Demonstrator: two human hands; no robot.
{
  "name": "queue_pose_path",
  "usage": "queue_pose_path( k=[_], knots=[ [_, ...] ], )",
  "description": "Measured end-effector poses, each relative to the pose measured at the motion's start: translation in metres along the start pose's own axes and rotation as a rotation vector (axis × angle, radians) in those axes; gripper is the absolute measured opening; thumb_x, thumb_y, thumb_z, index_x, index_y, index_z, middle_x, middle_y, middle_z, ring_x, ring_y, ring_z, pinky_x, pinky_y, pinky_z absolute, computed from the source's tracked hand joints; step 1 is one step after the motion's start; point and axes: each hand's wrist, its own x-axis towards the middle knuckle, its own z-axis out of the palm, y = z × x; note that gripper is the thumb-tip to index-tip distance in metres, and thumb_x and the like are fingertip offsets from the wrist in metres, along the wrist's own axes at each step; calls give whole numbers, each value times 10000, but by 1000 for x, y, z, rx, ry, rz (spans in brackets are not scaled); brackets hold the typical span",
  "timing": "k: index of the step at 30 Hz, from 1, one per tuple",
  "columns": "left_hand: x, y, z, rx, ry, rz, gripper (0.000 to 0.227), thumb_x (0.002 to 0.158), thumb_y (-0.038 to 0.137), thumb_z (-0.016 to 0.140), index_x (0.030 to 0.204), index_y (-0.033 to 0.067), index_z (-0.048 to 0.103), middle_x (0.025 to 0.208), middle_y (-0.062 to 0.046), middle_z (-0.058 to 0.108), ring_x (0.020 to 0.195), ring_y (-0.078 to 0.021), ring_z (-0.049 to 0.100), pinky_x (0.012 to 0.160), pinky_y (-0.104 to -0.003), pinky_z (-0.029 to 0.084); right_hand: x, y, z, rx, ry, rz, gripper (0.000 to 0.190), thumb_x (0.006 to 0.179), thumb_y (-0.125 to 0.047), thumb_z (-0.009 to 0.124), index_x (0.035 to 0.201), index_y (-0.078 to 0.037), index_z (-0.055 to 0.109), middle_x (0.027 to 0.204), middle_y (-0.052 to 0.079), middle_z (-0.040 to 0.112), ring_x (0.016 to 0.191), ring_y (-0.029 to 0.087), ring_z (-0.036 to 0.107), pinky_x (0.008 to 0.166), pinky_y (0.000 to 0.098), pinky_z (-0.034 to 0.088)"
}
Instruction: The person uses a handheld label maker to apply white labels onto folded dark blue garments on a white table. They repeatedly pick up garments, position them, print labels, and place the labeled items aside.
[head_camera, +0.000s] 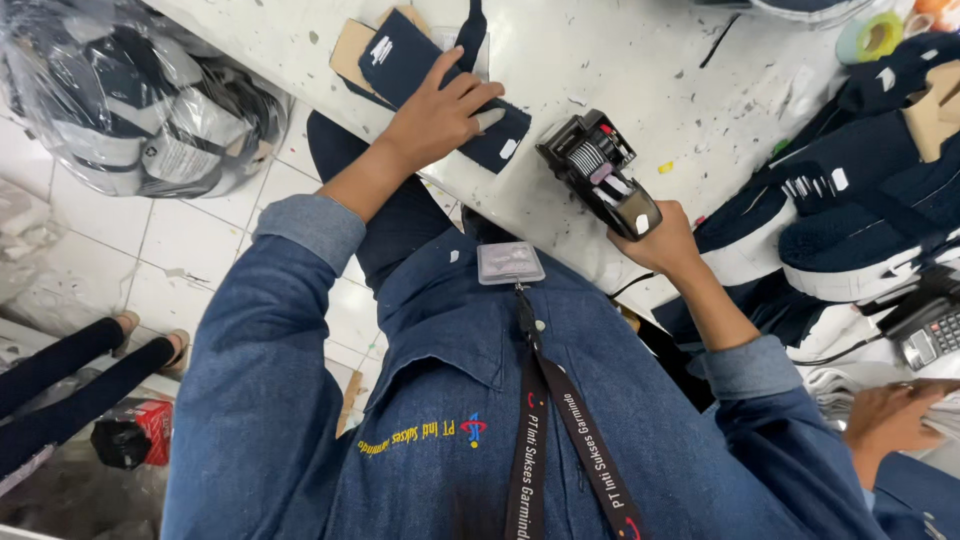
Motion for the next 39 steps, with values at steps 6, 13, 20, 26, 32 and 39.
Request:
queue_pose_path(
  k=[6, 13, 20, 26, 32, 39],
  knots=[
    [1, 0, 3, -86, 58, -70, 182, 742, 49, 681, 616, 168, 624, 1015, -24, 485, 970, -212, 424, 969, -494, 236, 24, -12, -7, 432, -85, -175, 235, 647, -128, 619, 565, -91, 401, 511, 4, 416, 444, 95, 411, 425, 225, 316],
    [-4, 5, 10, -72, 80, -102, 205, 807, -3, 609, 648, 108, 541, 759, -18, 416, 816, -191, 422, 980, -507, 231, 34, 7, -3, 183, -39, -496, 179, 698, -135, 583, 671, -50, 428, 594, 59, 433, 515, 176, 446, 472, 277, 340],
    [-4, 0, 4, -241, 155, -128, 282, 781, -104, 562, 606, 64, 420, 699, -23, 400, 732, -192, 415, 949, -527, 258, 37, 8, -2, 118, -117, -373, 190, 676, -210, 600, 667, -67, 476, 577, 32, 500, 500, 144, 491, 459, 244, 369],
    [0, 1, 4, -217, 220, -172, 273, 807, -46, 663, 624, 87, 510, 812, -30, 437, 862, -222, 455, 945, -568, 227, 21, -7, -21, -63, -211, -124, 349, 569, -297, 627, 853, -101, 571, 673, 16, 584, 580, 165, 566, 502, 278, 418],
    [-7, 3, 7, -77, 86, -118, 190, 783, -26, 559, 865, 133, 622, 734, -2, 370, 791, -178, 403, 981, -526, 193, 35, -24, -10, -99, -283, -22, 365, 597, -332, 603, 886, -112, 563, 677, 18, 571, 572, 173, 549, 481, 285, 394],
    [-6, 3, 5, -104, 38, -124, 263, 856, -12, 526, 629, 109, 475, 746, -16, 412, 836, -197, 432, 998, -543, 157, 37, -14, -7, 10, -198, -173, 221, 634, -229, 586, 797, -83, 556, 674, 37, 568, 604, 176, 558, 480, 280, 393]
  ],
)
